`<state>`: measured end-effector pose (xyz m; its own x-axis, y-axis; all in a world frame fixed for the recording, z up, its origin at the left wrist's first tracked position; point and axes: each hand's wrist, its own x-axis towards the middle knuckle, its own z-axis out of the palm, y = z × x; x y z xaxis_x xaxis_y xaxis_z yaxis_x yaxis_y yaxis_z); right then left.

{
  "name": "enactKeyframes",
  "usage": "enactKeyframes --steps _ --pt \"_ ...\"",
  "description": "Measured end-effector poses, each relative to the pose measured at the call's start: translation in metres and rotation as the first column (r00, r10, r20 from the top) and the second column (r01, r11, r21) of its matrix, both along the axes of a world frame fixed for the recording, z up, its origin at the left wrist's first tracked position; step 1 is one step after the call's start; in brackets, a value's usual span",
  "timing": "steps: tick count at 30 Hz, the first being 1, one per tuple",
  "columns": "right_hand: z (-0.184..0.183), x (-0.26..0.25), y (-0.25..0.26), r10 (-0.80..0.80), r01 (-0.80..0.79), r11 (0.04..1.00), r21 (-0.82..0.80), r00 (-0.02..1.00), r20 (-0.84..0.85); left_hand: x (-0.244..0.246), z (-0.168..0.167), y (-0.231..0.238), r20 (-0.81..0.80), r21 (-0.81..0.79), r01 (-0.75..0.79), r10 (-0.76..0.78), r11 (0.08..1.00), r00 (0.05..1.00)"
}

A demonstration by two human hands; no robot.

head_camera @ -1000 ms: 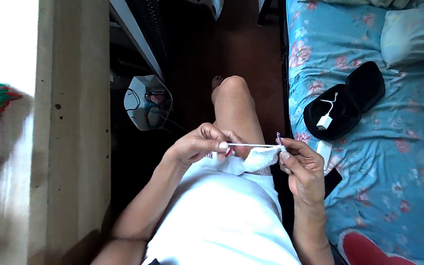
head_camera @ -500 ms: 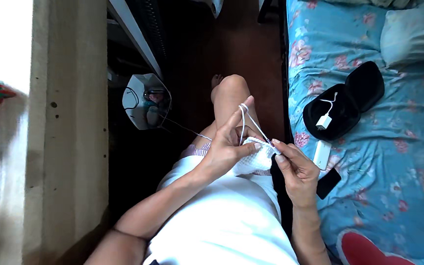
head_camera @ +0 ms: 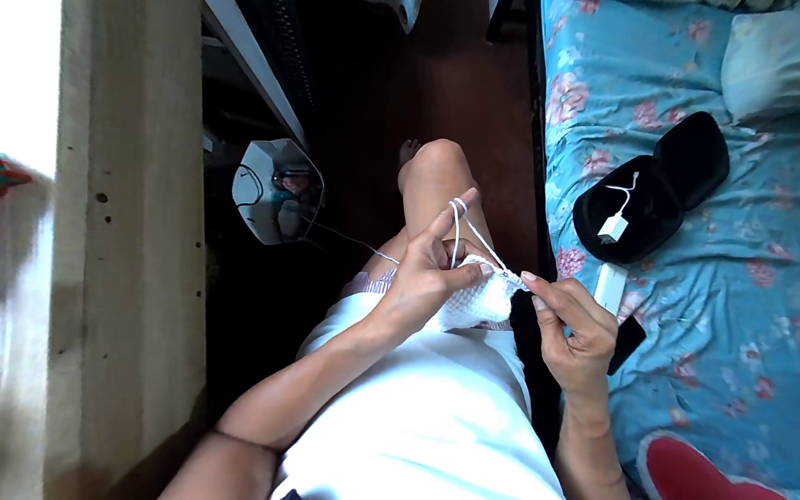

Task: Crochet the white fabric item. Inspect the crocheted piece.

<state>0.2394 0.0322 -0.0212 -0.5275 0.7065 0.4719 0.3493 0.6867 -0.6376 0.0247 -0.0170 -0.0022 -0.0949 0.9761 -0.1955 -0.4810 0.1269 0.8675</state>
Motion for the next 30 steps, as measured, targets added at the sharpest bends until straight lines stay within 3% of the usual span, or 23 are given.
enactKeyframes --steps 8,15,18,21,24,27,30 --pt "0.01 -0.006 -0.007 -0.17 0.098 0.934 0.345 0.968 0.186 0.001 -0.001 0.0 0.024 -0.01 -0.031 0.031 0.999 0.999" --pt "0.012 -0.011 -0.012 -0.21 0.11 0.913 0.393 0.952 0.222 0.001 -0.003 -0.002 -0.055 0.041 -0.037 0.039 0.998 0.998" --pt "0.009 -0.012 -0.011 -0.171 0.103 0.937 0.335 0.968 0.181 0.0 -0.003 -0.001 -0.049 0.041 -0.03 0.032 0.999 0.998" --pt "0.004 -0.01 -0.008 -0.075 0.069 0.992 0.107 0.996 0.053 0.0 -0.002 -0.001 -0.014 0.034 -0.024 0.025 0.999 1.0" --pt "0.004 -0.012 -0.01 -0.051 0.048 0.996 -0.07 0.998 -0.032 0.007 -0.007 -0.003 -0.221 0.177 -0.06 0.099 0.982 0.97" --pt "0.011 -0.024 -0.017 -0.115 0.114 0.989 -0.096 0.993 -0.01 0.02 -0.023 -0.003 -0.5 0.51 -0.062 0.355 0.858 0.79" --pt "0.017 -0.038 -0.021 -0.181 0.169 0.963 -0.209 0.983 -0.038 0.031 -0.036 -0.002 -0.555 0.681 -0.038 0.549 0.731 0.626"
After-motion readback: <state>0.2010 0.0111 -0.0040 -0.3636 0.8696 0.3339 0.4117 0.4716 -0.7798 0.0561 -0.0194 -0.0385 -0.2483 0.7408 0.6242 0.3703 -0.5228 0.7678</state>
